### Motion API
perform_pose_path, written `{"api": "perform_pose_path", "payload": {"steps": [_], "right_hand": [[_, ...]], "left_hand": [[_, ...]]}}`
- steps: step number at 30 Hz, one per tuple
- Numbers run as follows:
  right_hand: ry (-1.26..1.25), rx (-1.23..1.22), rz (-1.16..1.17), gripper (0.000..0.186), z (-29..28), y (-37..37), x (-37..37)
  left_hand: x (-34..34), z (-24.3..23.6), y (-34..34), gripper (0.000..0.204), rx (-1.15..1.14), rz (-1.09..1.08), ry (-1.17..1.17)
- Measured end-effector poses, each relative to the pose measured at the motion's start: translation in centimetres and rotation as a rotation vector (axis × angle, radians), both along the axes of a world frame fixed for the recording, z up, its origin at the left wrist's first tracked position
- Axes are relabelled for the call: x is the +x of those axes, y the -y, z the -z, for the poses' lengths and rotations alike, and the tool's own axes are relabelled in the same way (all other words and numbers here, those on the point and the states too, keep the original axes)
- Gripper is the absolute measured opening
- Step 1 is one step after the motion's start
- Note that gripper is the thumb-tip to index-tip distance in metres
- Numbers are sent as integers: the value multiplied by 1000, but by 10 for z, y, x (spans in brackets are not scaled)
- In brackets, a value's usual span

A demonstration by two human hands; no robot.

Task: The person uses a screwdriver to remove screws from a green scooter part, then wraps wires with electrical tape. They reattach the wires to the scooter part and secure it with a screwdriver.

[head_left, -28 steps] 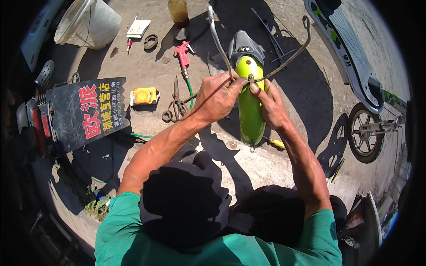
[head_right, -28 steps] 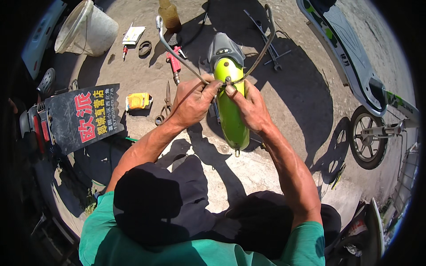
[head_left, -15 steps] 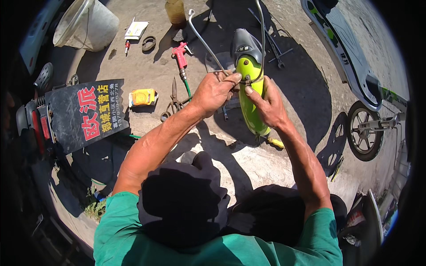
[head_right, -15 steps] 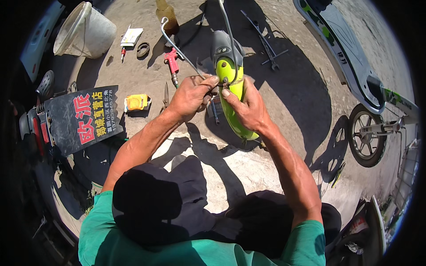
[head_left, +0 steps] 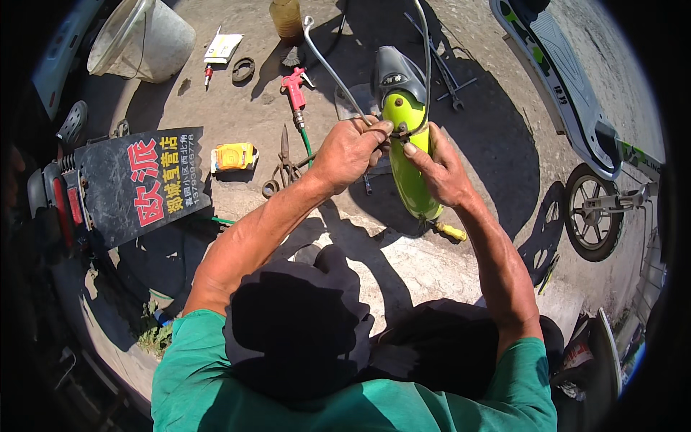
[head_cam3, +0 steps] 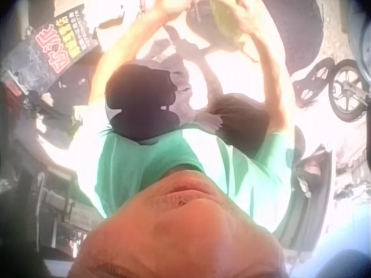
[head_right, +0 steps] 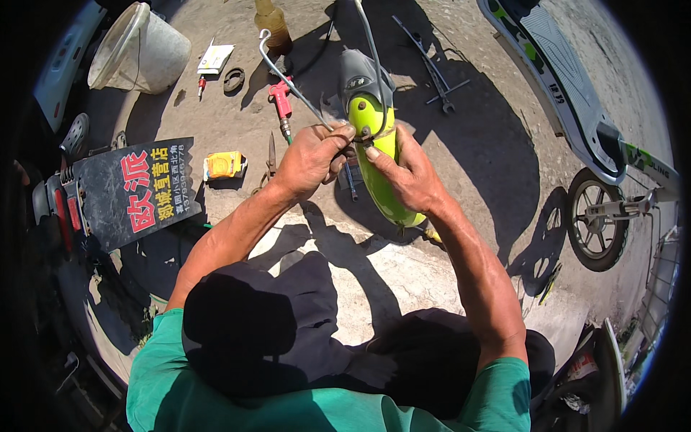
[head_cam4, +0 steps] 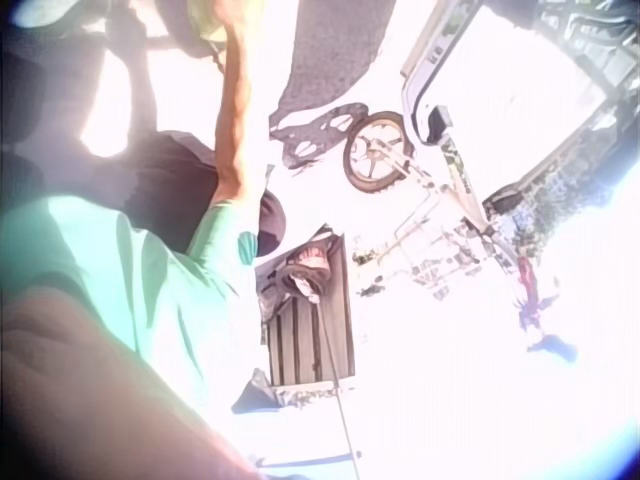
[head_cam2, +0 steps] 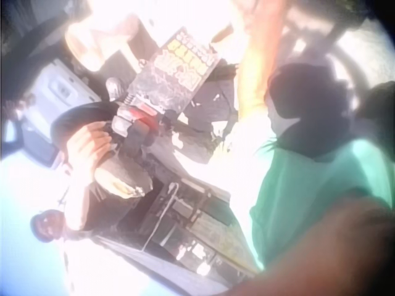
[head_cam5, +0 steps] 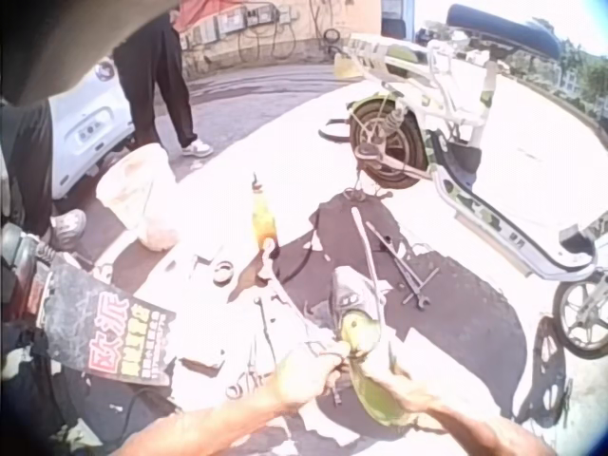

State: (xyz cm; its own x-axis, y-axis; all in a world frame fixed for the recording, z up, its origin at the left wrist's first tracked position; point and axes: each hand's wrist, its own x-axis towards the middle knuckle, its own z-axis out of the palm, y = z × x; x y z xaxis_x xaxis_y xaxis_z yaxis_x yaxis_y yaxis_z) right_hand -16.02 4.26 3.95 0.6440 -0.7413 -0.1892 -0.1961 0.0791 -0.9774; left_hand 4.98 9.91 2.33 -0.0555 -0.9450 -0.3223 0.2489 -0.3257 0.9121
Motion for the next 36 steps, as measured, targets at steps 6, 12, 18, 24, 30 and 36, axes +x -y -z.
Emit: {"api": "perform_pose_path", "payload": {"steps": [6, 12, 18, 24, 30, 36], "right_hand": [[131, 385, 36, 46, -5, 0, -3], [143, 406, 92, 47, -3, -1, -2], [107, 237, 43, 50, -3, 5, -3], [26, 76, 2, 52, -5, 4, -10], [71, 150, 5, 51, -2, 4, -9], [94, 365, 10, 51, -4, 8, -9]], "left_hand": [[-5, -9, -2, 24, -643, -93, 637], [1, -2, 7, 17, -940, -121, 889], [-7, -5, 6, 26, -524, -86, 600], [-1, -11, 17, 35, 191, 124, -123], [-5, -2, 12, 34, -266, 32, 291], [-3, 8, 19, 20, -823, -57, 752]]}}
